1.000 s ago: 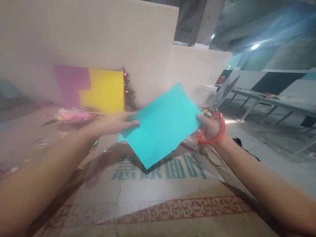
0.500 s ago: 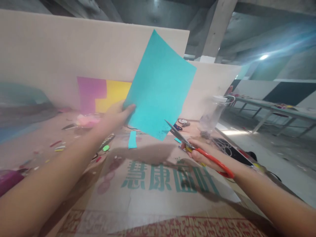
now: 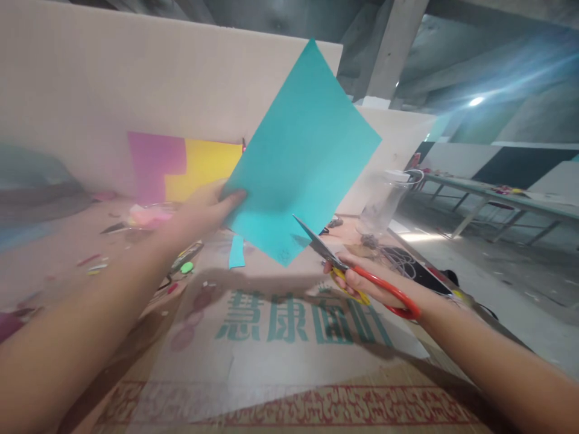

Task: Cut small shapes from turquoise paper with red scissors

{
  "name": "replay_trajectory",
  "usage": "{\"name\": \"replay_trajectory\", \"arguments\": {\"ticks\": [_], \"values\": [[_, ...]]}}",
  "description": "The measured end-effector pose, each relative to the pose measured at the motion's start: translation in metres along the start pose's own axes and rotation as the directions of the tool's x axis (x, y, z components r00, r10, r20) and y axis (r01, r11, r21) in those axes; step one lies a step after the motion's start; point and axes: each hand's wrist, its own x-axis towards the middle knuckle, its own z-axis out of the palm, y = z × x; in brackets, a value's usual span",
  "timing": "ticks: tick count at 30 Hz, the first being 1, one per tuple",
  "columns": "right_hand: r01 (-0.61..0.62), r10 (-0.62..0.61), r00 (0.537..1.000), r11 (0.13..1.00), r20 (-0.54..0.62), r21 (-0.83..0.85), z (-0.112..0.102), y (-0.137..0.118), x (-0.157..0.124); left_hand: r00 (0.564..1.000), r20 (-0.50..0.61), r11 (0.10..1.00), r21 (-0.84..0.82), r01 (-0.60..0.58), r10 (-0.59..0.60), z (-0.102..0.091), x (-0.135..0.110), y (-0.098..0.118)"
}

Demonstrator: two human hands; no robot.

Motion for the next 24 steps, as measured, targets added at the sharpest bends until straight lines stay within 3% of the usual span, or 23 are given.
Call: {"name": "replay_trajectory", "arguments": {"ticks": [3,9,18,24], "values": [[0.005,-0.005,1.000,1.000,0.008,0.028,0.001,-0.001,0.000,0.998,0.053,1.000,-0.001,0.028,-0.028,0.000,0.000,0.000],[-0.035,0.035,0.999,0.993,-0.001,0.111,0.004,0.003,0.001,0.996,0.059,0.998,-0.026,0.064,-0.063,-0.002,-0.002,0.002],[-0.073,0.073,0.997,0.997,0.030,0.002,0.002,-0.009,-0.001,0.994,0.061,0.996,0.028,0.088,-0.089,-0.003,-0.004,0.007],[-0.076,0.075,0.996,0.997,0.046,0.030,0.000,-0.006,-0.001,0.997,0.063,0.999,-0.023,0.048,-0.047,-0.003,-0.003,0.003]]}}
